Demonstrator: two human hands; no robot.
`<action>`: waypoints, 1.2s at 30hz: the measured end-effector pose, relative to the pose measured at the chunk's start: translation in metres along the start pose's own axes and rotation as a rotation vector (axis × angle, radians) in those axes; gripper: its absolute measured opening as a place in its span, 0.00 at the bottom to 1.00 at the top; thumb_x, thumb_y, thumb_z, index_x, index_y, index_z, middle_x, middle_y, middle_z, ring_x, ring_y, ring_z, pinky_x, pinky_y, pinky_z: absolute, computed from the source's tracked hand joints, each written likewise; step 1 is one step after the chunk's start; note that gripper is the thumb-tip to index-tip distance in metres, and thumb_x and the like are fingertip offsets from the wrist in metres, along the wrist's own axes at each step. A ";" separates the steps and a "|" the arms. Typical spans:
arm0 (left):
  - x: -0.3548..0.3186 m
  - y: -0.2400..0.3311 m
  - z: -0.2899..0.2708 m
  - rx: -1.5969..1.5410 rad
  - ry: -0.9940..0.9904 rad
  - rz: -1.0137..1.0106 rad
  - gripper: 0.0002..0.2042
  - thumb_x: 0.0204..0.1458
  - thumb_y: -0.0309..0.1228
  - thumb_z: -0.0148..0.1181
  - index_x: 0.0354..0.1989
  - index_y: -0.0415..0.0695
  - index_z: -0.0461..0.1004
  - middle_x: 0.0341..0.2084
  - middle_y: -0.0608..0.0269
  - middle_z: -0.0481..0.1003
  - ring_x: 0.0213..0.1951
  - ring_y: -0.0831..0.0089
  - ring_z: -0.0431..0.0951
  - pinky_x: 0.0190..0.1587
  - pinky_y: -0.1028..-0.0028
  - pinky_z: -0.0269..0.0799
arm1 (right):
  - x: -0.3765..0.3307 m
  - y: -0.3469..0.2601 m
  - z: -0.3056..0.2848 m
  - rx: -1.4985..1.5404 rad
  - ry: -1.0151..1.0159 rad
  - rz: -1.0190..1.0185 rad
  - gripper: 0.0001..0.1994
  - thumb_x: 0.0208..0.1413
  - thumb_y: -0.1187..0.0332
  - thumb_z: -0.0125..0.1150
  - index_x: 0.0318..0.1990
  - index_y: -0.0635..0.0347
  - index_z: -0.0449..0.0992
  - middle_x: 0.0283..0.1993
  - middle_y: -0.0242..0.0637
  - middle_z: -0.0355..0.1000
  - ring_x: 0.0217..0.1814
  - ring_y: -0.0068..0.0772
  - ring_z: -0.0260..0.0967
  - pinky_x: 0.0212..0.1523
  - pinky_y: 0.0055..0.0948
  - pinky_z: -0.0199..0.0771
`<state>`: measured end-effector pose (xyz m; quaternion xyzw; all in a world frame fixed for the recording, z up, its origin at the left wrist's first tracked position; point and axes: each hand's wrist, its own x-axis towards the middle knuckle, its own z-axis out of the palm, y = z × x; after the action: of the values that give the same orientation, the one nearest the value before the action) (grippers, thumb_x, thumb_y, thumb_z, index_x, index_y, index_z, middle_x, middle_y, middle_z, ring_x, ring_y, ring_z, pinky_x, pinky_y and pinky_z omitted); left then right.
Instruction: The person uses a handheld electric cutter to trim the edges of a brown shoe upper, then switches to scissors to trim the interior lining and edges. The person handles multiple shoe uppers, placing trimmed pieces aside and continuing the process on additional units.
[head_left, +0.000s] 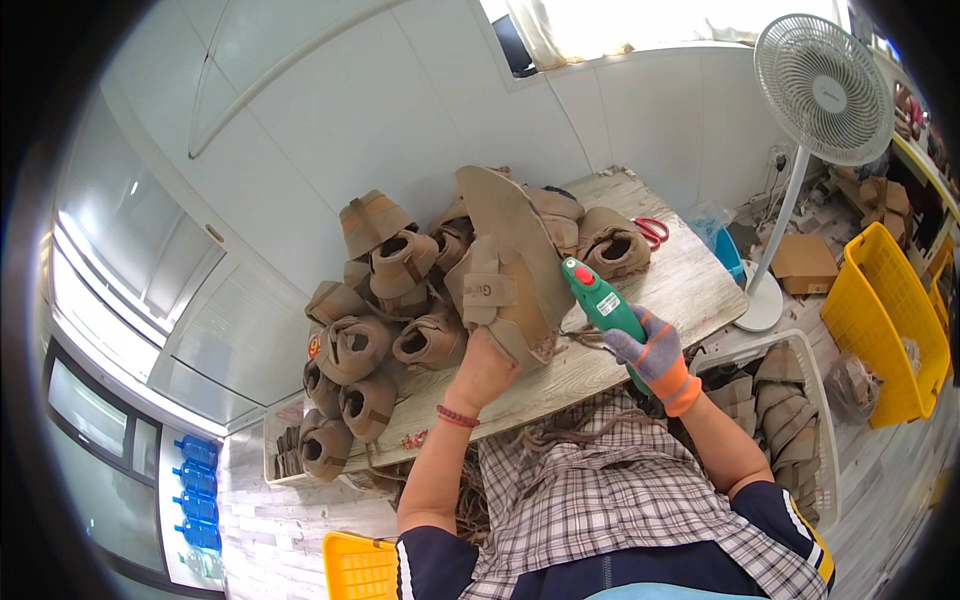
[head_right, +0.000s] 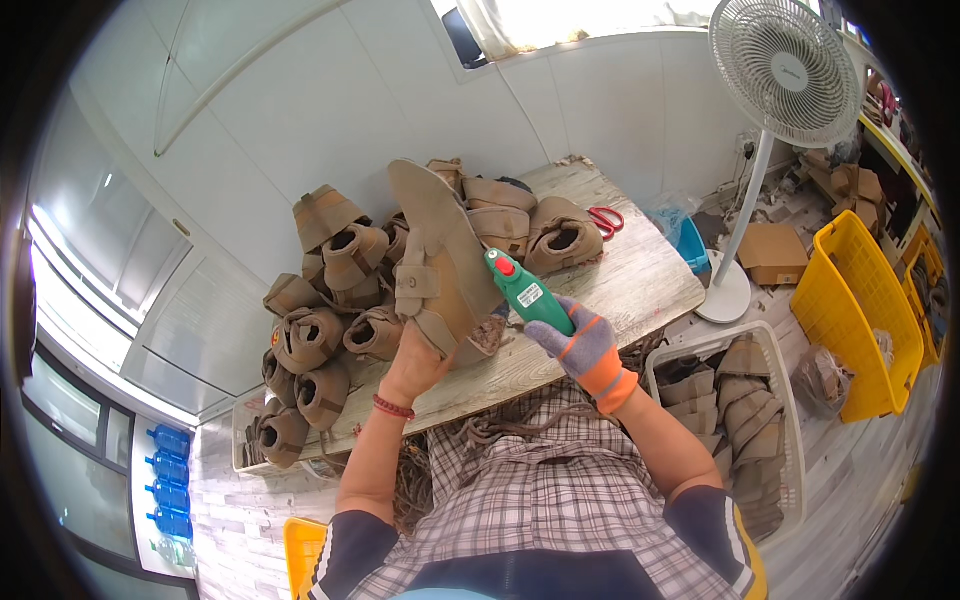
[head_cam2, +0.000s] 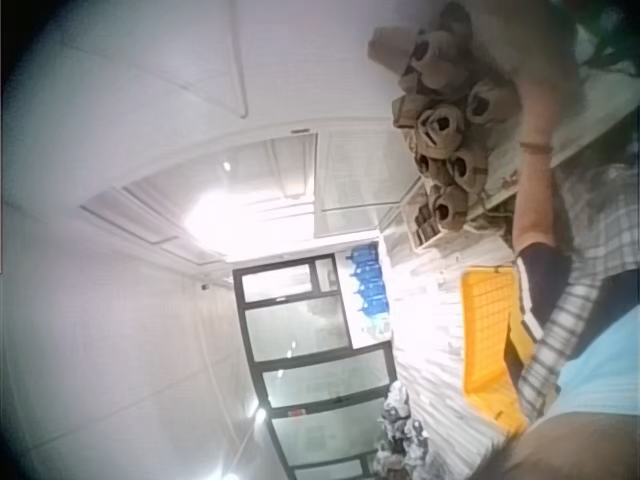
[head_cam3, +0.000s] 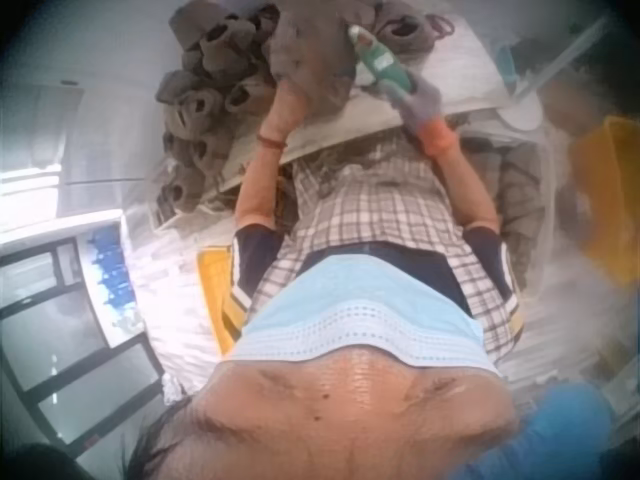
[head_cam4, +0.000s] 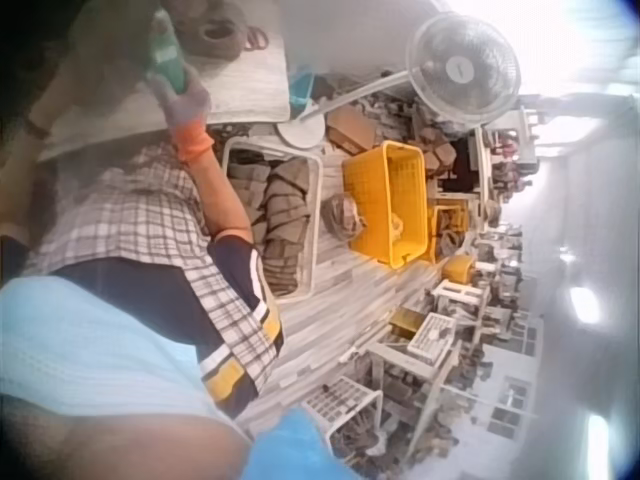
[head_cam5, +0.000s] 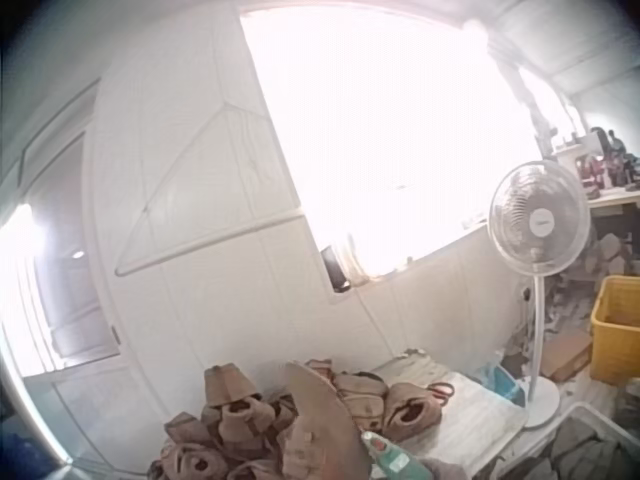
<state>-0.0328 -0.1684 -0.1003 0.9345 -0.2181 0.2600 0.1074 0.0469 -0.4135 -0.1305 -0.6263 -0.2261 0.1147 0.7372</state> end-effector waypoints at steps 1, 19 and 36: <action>0.000 0.003 -0.002 -0.019 -0.041 0.009 0.19 0.43 0.22 0.56 0.47 0.41 0.71 0.48 0.50 0.69 0.51 0.48 0.65 0.54 0.57 0.60 | 0.000 -0.002 0.001 0.034 0.000 0.033 0.26 0.49 0.61 0.66 0.51 0.69 0.68 0.31 0.31 0.72 0.25 0.15 0.65 0.26 0.17 0.67; 0.006 -0.035 -0.006 -0.066 0.066 -0.050 0.22 0.45 0.24 0.57 0.51 0.36 0.65 0.49 0.47 0.67 0.52 0.50 0.65 0.57 0.59 0.58 | 0.023 -0.004 -0.024 0.088 0.191 -0.044 0.16 0.52 0.62 0.63 0.42 0.66 0.72 0.22 0.28 0.67 0.19 0.17 0.63 0.20 0.19 0.61; 0.098 -0.141 0.235 -1.888 0.572 -1.707 0.17 0.47 0.41 0.62 0.38 0.44 0.67 0.40 0.59 0.66 0.42 0.67 0.65 0.46 0.65 0.64 | 0.010 0.030 -0.087 0.057 0.372 0.039 0.16 0.52 0.60 0.62 0.38 0.65 0.71 0.21 0.29 0.65 0.18 0.20 0.62 0.19 0.20 0.61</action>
<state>0.2118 -0.1526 -0.2584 0.2538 0.3736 0.0459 0.8910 0.1005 -0.4788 -0.1675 -0.6200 -0.0704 0.0175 0.7812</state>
